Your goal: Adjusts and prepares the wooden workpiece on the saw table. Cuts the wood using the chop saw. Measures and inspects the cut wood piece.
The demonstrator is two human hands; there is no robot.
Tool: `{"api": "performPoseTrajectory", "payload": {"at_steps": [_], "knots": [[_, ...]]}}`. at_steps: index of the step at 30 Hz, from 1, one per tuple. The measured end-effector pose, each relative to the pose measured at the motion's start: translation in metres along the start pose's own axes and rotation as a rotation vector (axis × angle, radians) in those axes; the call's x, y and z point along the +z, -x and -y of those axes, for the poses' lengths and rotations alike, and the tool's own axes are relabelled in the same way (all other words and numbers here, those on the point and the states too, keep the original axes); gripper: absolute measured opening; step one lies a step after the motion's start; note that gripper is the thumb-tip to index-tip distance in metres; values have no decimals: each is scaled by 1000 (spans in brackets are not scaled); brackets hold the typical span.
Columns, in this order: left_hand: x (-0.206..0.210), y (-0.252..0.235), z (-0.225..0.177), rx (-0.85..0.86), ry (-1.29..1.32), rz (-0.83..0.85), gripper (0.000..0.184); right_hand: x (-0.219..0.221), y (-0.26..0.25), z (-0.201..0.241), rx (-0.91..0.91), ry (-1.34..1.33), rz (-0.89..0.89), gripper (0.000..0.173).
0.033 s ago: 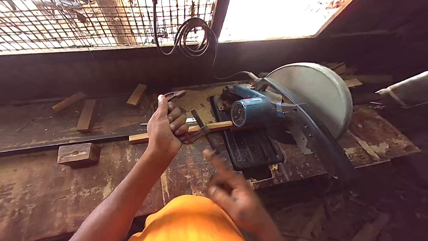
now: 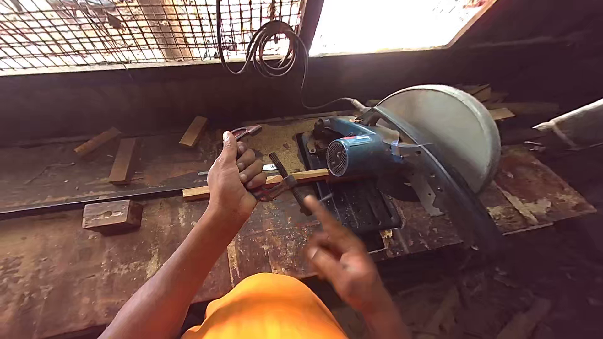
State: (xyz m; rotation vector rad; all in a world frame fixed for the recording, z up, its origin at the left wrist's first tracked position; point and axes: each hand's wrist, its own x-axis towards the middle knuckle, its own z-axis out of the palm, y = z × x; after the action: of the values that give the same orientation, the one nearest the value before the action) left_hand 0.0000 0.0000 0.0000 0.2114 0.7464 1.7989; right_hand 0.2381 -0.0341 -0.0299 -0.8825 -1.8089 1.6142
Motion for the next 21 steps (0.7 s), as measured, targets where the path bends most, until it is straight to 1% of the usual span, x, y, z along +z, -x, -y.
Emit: {"api": "performPoseTrajectory", "payload": {"at_steps": [1,3,4,5,6,7,8,9,10,11,12,13,14,15,16,17,18,19,20,21], "knots": [[-1,1,0,-3,-1,4,48,-3,-4,-11,50,15,-30,70],[0,1,1,-3,-10,19,47,6,-1,-24,126,60,32,68],[1,0,2,-7,-5,21,47,12,2,-18,111,59,95,67],[2,-2,2,-8,1,17,47,15,5,-8,49,28,119,65],[1,-2,3,-8,5,12,47,13,6,1,-4,11,90,64],[0,0,3,-8,6,10,47,5,4,4,-12,16,31,64],[-1,1,3,-10,5,11,47,-2,0,-1,21,30,-26,68],[-1,2,3,-12,0,15,47,-4,-3,-12,74,27,-45,71],[0,1,4,-18,-3,23,47,0,-3,-20,114,30,-16,71],[2,0,4,-22,-1,24,47,9,1,-21,130,36,51,68],[3,-2,5,-24,1,20,47,16,4,-14,106,25,108,67],[3,-2,5,-27,1,12,47,18,7,-6,57,-4,119,65],[1,-1,6,-32,0,6,47,15,6,-2,23,-21,76,64],[-1,0,8,-33,-4,1,48,7,3,-4,22,-12,14,66],[-1,1,8,-35,-10,0,47,1,-1,-12,59,0,-26,70],[-1,1,10,-36,-16,0,47,0,-3,-21,106,1,-23,73],[0,1,11,-44,-18,-2,46,5,-2,-24,145,13,15,73],[0,-1,13,-52,-14,-11,44,11,2,-21,137,12,73,70],[0,-2,14,-59,-8,-24,44,16,6,-12,92,-10,112,68],[0,-1,15,-64,-3,-40,44,15,9,-4,30,-32,104,66]]}}
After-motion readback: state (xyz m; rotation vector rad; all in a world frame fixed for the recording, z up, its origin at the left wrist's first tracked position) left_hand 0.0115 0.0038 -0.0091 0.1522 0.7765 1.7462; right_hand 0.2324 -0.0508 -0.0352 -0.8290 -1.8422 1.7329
